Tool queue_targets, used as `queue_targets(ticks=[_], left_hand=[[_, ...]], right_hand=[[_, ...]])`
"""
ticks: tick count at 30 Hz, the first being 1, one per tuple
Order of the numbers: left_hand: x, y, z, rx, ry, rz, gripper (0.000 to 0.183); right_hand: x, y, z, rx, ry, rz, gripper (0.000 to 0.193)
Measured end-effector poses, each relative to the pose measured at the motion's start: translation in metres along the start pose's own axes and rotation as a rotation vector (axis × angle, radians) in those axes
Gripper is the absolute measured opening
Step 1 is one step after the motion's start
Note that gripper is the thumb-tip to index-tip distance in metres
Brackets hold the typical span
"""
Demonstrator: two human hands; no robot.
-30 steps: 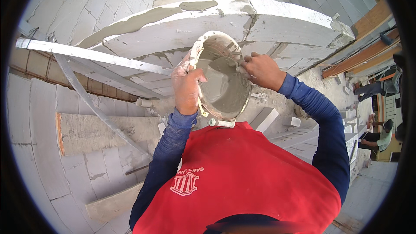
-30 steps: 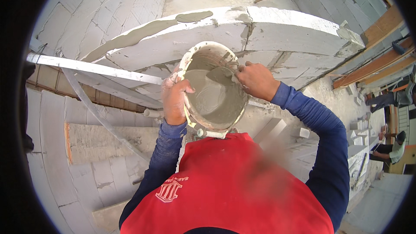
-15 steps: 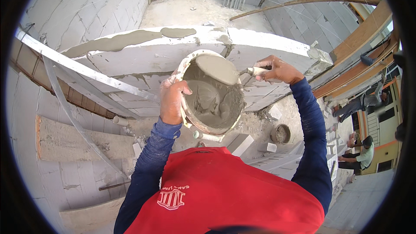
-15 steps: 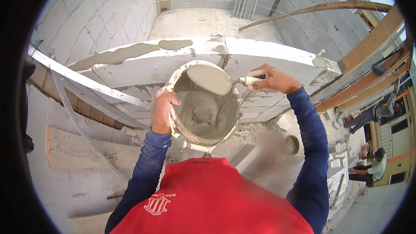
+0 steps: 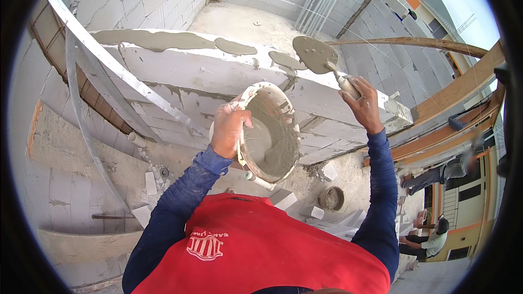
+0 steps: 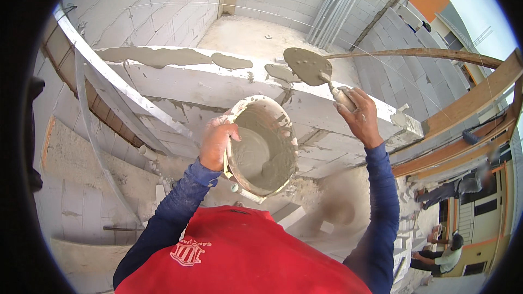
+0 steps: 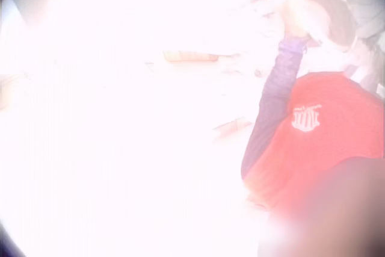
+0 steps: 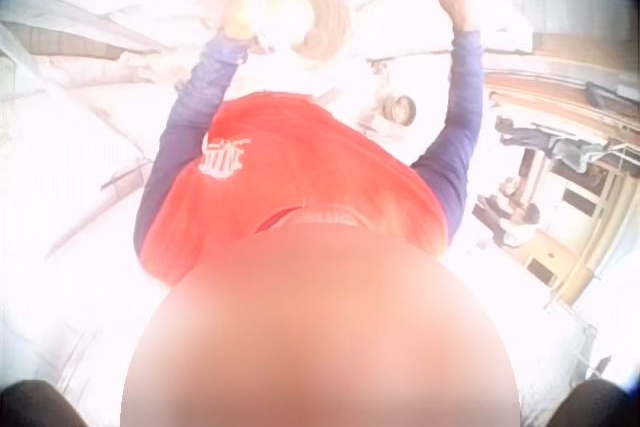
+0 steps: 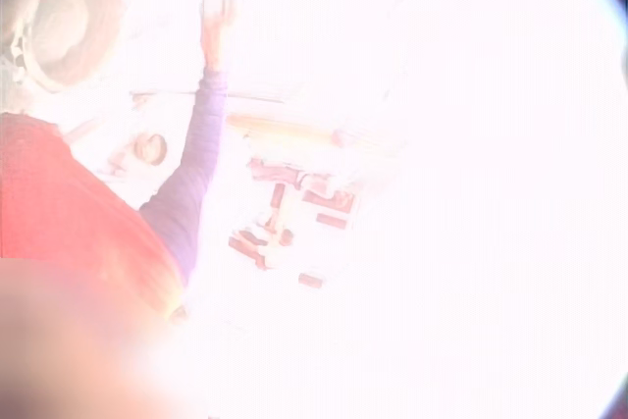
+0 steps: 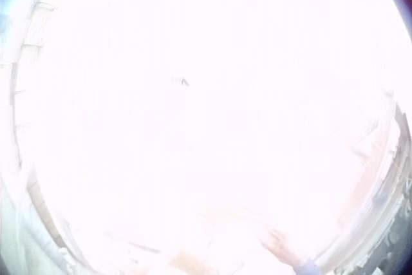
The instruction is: The person scoops mortar from a bucket with a trowel and spreads it on a partially built wall. They place white blocks onto the mortar, adjust their position, and continue applying mortar to secure the blocks. The person also uses a tape measure to check dimensions on the wall.
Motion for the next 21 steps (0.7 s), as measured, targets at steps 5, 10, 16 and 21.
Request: queue_targets(ticks=[5, 10, 16, 21], left_hand=[[0.003, 0.021, 0.019, -0.029, -0.015, 0.017, 0.054], [-0.001, 0.055, 0.052, 0.183, -0.022, 0.064, 0.059], [0.008, 0.054, 0.043, 0.031, -0.05, 0.066, 0.048], [0.011, 0.059, 0.027, 0.038, -0.028, 0.126, 0.004]], right_hand=[[-0.079, 0.049, 0.007, -0.092, 0.061, 0.578, 0.039], [-0.151, 0.125, 0.03, -0.093, -0.075, 0.702, 0.039], [-0.17, 0.118, -0.022, 0.351, 0.449, 1.01, 0.051], [-0.113, 0.04, -0.064, 0.282, 0.562, 0.749, 0.052]])
Point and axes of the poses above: each hand's wrist, its own x-axis towards the middle knuckle, its own y-axis out of the palm, z = x × y, the point moved 8 cm from there along x, towards the middle knuckle, and after that the axes turned 8 degrees about -z, right-handed, at the moved point
